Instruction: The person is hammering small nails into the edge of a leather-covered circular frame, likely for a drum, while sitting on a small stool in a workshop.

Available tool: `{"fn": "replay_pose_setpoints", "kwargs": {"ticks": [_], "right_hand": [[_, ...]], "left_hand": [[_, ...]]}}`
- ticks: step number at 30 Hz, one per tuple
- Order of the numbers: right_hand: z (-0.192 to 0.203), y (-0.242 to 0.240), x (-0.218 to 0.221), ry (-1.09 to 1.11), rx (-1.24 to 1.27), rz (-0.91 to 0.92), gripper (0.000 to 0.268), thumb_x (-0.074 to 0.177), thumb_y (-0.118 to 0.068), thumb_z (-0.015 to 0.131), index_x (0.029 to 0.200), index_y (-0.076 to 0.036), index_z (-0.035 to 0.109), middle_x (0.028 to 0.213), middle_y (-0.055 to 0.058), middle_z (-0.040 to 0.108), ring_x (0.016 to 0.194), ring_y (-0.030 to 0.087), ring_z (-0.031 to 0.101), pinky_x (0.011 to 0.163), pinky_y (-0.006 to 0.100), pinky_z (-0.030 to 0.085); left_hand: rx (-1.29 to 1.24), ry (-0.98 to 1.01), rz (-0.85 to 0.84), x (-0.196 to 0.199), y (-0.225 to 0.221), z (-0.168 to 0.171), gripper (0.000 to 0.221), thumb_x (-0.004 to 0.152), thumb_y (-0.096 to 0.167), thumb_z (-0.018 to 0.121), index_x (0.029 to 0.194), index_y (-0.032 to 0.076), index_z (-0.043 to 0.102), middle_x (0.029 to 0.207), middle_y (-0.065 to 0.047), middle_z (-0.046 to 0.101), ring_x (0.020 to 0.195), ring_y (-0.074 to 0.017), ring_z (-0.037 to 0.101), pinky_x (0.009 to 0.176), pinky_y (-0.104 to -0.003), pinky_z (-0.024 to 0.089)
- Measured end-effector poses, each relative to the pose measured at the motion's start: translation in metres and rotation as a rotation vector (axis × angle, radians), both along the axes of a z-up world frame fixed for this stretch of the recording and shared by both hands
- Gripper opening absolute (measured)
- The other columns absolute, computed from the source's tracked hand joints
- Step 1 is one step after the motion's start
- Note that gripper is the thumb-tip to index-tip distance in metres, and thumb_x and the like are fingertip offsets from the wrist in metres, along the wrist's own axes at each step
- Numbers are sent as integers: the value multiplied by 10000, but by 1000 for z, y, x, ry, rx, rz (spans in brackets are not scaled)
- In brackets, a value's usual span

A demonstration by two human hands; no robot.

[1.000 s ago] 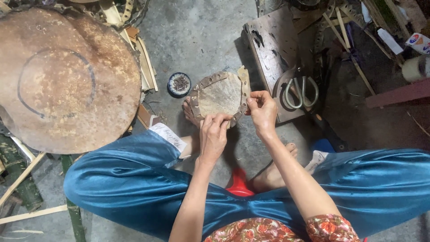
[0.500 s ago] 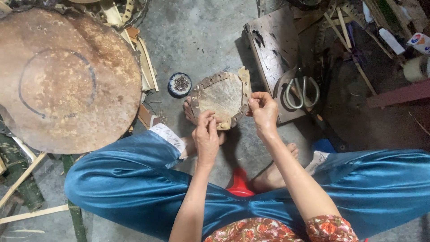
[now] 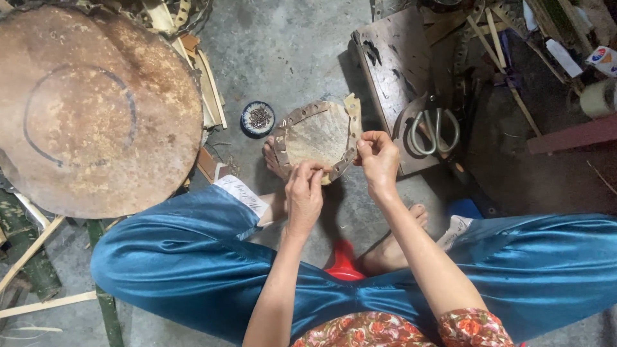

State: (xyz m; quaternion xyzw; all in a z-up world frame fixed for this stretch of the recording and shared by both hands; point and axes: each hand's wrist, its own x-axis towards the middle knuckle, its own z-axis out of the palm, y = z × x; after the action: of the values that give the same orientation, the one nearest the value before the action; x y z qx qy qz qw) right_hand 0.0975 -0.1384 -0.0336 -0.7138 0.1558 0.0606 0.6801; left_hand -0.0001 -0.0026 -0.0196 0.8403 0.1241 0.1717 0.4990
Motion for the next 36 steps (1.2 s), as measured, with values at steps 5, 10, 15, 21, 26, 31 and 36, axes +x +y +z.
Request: {"fn": "replay_pose_setpoints", "kwargs": {"ticks": [5, 10, 15, 21, 26, 31, 36], "right_hand": [[-6, 0, -3, -32, -6, -6, 93, 931, 26, 685, 1024, 35, 679, 740, 123, 652, 537, 167, 672, 477, 315, 632], [-8, 0, -6, -50, -21, -12, 88, 934, 31, 685, 1022, 38, 681, 735, 129, 654, 533, 177, 675, 466, 325, 629], [-14, -2, -6, -39, -16, -12, 148, 928, 16, 712, 1057, 41, 646, 752, 144, 669, 547, 187, 686, 468, 342, 640], [-9, -12, -14, 45, 173, 61, 332, 869, -54, 807, 1142, 49, 650, 855, 118, 677, 694, 158, 690, 605, 340, 671], [-31, -19, -21, 126, 196, 150, 368, 829, -28, 845, 1132, 64, 657, 880, 162, 714, 776, 212, 742, 685, 384, 671], [-47, -17, -22, 114, 191, 136, 326, 828, -21, 851, 1092, 63, 680, 852, 187, 730, 758, 235, 758, 682, 408, 674], [-55, -15, -22, 158, 231, 106, 264, 850, -16, 826, 1057, 62, 681, 815, 187, 726, 718, 238, 756, 670, 411, 676]], "left_hand": [[59, 1, -87, 4, 2, 11, 90, 979, 80, 645, 995, 168, 650, 908, 28, 758, 886, -222, 707, 823, -347, 577], [109, 25, -131, 2, 3, 8, 89, 989, 94, 634, 994, 180, 656, 912, 40, 751, 905, -195, 669, 853, -333, 556], [150, 12, -154, 3, 2, 8, 85, 995, 79, 616, 981, 161, 635, 892, 17, 746, 919, -208, 659, 863, -335, 552], [153, 20, -149, 4, 2, 10, 83, 996, 88, 616, 978, 165, 639, 891, 24, 747, 924, -204, 647, 868, -333, 553], [160, 8, -156, 3, 3, 9, 87, 1004, 87, 605, 972, 164, 627, 893, 22, 746, 908, -211, 644, 862, -337, 549], [158, 9, -154, 5, 4, 9, 87, 1007, 85, 598, 977, 163, 625, 889, 21, 750, 906, -213, 647, 859, -342, 552], [156, 19, -149, 4, 4, 8, 94, 1012, 93, 591, 982, 175, 625, 873, 28, 754, 904, -197, 644, 870, -324, 546]]}}
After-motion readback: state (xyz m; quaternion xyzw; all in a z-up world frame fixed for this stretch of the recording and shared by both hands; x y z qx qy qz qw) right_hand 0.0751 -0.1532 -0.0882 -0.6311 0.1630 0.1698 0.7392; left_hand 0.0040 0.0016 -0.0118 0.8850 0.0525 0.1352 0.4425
